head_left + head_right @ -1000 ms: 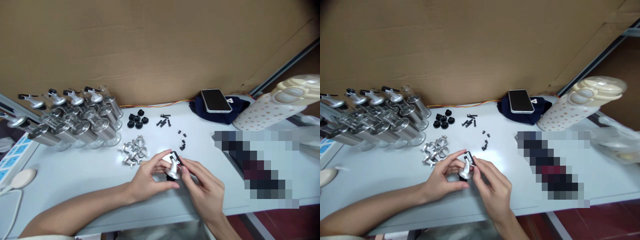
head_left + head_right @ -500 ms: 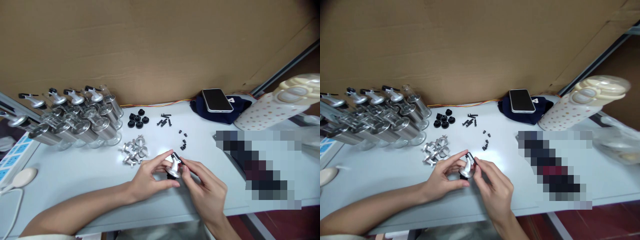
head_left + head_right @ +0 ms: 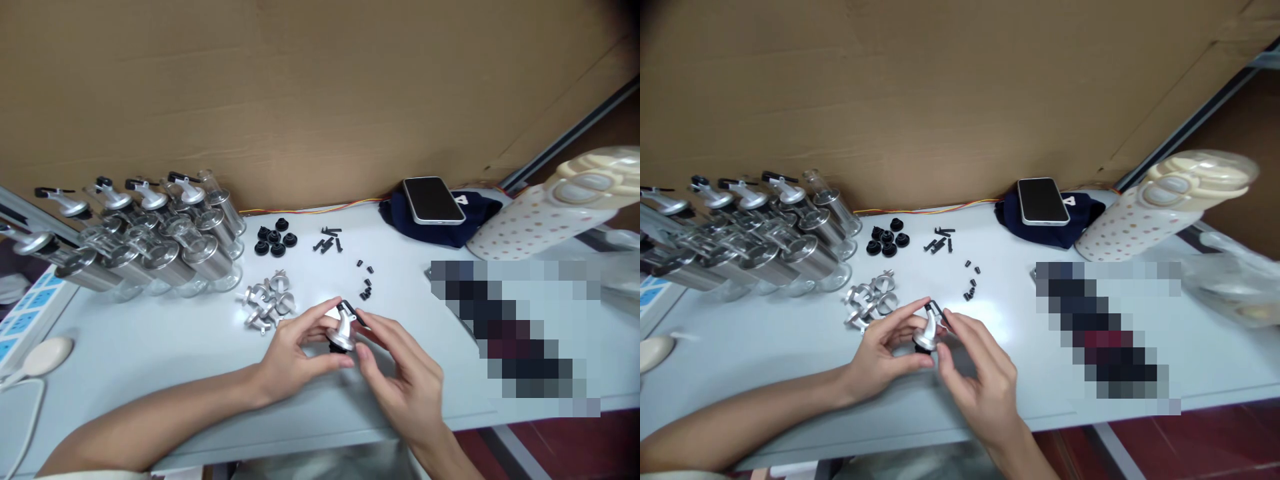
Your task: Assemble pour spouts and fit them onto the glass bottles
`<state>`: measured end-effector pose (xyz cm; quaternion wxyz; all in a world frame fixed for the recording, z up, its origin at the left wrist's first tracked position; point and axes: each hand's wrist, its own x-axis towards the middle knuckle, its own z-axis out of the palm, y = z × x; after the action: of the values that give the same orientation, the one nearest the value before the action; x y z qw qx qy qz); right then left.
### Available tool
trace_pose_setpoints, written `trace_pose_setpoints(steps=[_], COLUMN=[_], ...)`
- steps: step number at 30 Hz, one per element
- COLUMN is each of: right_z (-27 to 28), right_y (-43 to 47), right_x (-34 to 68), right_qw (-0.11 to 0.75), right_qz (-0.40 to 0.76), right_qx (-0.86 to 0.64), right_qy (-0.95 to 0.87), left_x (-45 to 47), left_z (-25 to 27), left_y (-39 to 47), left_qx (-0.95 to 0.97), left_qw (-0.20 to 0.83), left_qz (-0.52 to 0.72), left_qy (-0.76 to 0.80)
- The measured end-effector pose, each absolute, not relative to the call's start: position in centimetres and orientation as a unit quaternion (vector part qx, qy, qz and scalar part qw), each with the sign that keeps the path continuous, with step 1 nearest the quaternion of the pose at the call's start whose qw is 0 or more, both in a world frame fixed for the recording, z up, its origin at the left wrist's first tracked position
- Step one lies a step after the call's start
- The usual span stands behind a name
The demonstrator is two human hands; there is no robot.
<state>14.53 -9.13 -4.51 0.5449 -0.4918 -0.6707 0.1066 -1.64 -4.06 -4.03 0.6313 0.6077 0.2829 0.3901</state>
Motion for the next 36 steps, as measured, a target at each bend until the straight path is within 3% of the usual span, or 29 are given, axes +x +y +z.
trace_pose_setpoints(steps=[9,28,31,36], right_z=[-4.91,-4.67,-4.52,-4.48], right_y=[-8.84,-8.95,-8.90,-8.98], right_x=[14.99,14.30,14.42,14.75], right_qw=[0.565,0.575,0.573,0.557], right_qz=[0.228,0.151,0.145,0.171], right_qx=[-0.468,-0.498,-0.503,-0.485], right_qy=[-0.640,-0.631,-0.631,-0.652], left_x=[-1.66,-1.73,-1.88,-2.01], left_z=[-4.08,-4.26,-4.12,-3.66], left_y=[-3.95,-4.19,-4.29,-4.13], left_qx=[0.576,0.569,0.601,0.692], left_qw=[0.659,0.660,0.631,0.494], left_qz=[0.399,0.404,0.412,0.427], left_qy=[0.274,0.280,0.266,0.308])
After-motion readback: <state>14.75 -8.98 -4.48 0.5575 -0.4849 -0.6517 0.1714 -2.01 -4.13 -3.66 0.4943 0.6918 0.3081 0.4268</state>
